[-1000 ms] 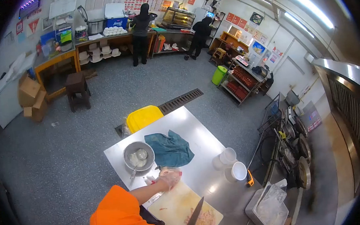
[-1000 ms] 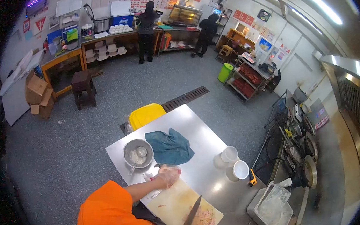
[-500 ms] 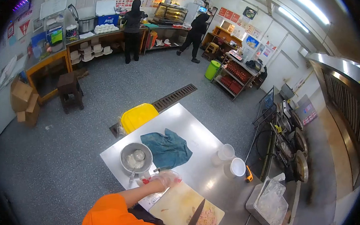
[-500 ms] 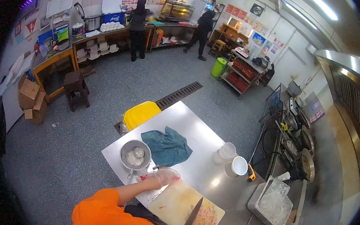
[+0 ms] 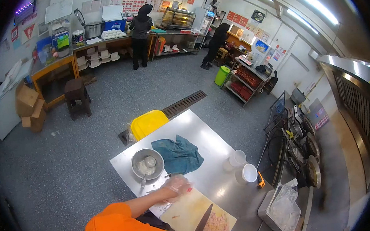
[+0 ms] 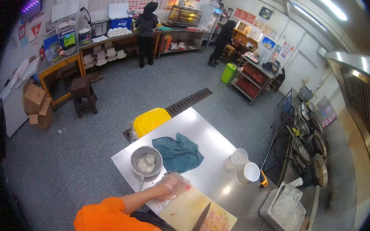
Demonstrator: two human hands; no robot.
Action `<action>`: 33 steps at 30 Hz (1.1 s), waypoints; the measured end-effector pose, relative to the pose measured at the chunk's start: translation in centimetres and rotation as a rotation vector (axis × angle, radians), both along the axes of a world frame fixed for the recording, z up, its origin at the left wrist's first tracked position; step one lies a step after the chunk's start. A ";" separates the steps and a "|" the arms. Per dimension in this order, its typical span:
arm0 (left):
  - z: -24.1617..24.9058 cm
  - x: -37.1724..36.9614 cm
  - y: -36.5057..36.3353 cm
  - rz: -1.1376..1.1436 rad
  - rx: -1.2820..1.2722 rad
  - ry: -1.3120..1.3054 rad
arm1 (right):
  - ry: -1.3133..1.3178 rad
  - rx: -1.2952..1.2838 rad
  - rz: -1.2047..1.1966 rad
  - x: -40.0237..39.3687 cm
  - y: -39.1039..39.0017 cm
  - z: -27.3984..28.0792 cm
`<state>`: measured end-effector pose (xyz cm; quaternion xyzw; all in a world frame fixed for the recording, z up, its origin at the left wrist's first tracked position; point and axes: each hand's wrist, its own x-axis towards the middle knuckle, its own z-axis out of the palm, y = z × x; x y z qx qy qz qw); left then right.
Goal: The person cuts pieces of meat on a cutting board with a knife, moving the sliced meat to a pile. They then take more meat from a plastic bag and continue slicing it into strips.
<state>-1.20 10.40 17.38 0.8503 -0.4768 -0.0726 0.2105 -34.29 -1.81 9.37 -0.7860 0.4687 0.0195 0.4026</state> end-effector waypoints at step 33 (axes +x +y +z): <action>-11.2 -13.2 -5.3 -0.048 0.252 0.512 | 0.079 -0.154 0.072 -4.7 2.9 -1.3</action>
